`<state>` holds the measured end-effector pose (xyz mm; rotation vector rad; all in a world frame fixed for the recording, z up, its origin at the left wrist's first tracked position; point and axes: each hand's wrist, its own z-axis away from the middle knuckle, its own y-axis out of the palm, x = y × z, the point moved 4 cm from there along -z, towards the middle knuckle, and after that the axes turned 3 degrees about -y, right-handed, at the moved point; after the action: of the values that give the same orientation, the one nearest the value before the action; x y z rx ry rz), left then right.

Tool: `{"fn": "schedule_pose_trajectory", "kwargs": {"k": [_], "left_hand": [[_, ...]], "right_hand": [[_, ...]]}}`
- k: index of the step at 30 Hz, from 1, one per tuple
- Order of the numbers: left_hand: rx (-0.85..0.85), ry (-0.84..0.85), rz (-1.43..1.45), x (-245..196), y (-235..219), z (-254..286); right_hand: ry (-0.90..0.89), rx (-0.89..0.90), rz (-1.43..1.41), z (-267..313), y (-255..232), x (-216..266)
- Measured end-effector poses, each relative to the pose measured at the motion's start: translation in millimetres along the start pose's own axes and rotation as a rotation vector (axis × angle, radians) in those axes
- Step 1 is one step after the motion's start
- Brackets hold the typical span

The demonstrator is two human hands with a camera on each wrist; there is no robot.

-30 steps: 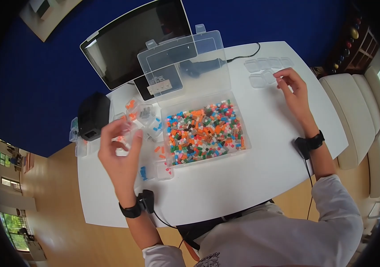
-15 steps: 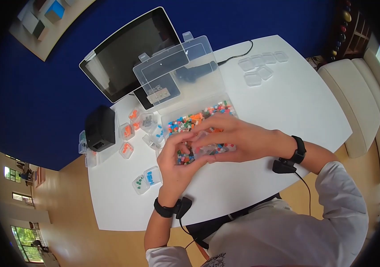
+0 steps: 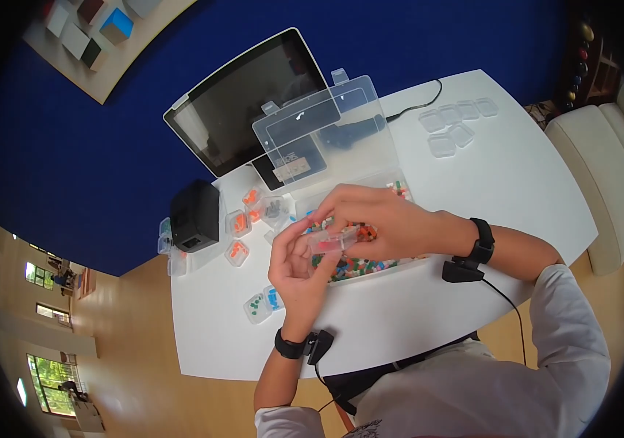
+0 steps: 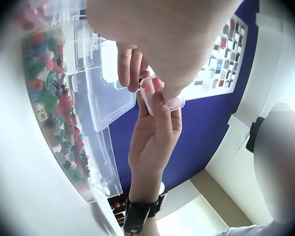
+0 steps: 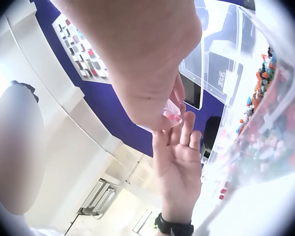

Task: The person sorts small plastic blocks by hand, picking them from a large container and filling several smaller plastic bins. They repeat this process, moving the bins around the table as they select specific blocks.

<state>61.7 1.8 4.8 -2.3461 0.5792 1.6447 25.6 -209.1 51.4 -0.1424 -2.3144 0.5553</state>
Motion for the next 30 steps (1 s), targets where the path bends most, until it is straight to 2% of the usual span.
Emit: {"fn": "schedule_pose_trajectory", "kwargs": {"k": [2, 4, 7, 11, 15, 17, 20, 24, 26, 28, 30], "left_hand": [[0.033, 0.028, -0.031, -3.2, 3.1, 0.9], [0.048, -0.002, 0.034, -8.8, 9.1, 6.7], [0.053, -0.025, 0.135, -10.6, 14.1, 9.7], [0.0, 0.045, 0.099, -5.5, 11.4, 8.4], [-0.036, 0.04, 0.164, -9.6, 8.1, 5.7], [-0.046, 0.123, 0.103, -9.0, 5.7, 5.1], [-0.072, 0.161, 0.045, -7.9, 3.5, 4.6], [-0.112, 0.127, -0.01, -8.0, 0.6, 7.3], [-0.08, 0.202, -0.184, -10.4, -2.4, 7.5], [-0.082, 0.185, -0.197, -15.0, -0.4, 7.7], [-0.089, 0.17, -0.212, -16.9, 0.0, 7.5]], "right_hand": [[0.038, -0.004, 0.059, 2.7, 1.5, -3.1], [-0.19, -0.066, 0.334, 2.4, -0.6, 5.1], [-0.282, -0.078, 0.327, 6.6, 3.4, 1.1], [-0.273, -0.047, 0.354, 6.0, 5.8, 1.2], [-0.285, -0.025, 0.377, 2.8, 0.4, 14.0], [-0.299, -0.008, 0.388, 2.6, 0.1, 17.4], [-0.293, 0.002, 0.381, 4.3, 0.7, 17.6], [-0.31, 0.055, 0.526, 9.2, 4.2, 19.8], [-0.303, 0.082, 0.581, 10.6, 5.3, 20.0], [-0.41, 0.082, 0.687, 11.8, 8.0, 20.0], [-0.427, 0.057, 0.687, 12.3, 11.5, 20.5]]}}
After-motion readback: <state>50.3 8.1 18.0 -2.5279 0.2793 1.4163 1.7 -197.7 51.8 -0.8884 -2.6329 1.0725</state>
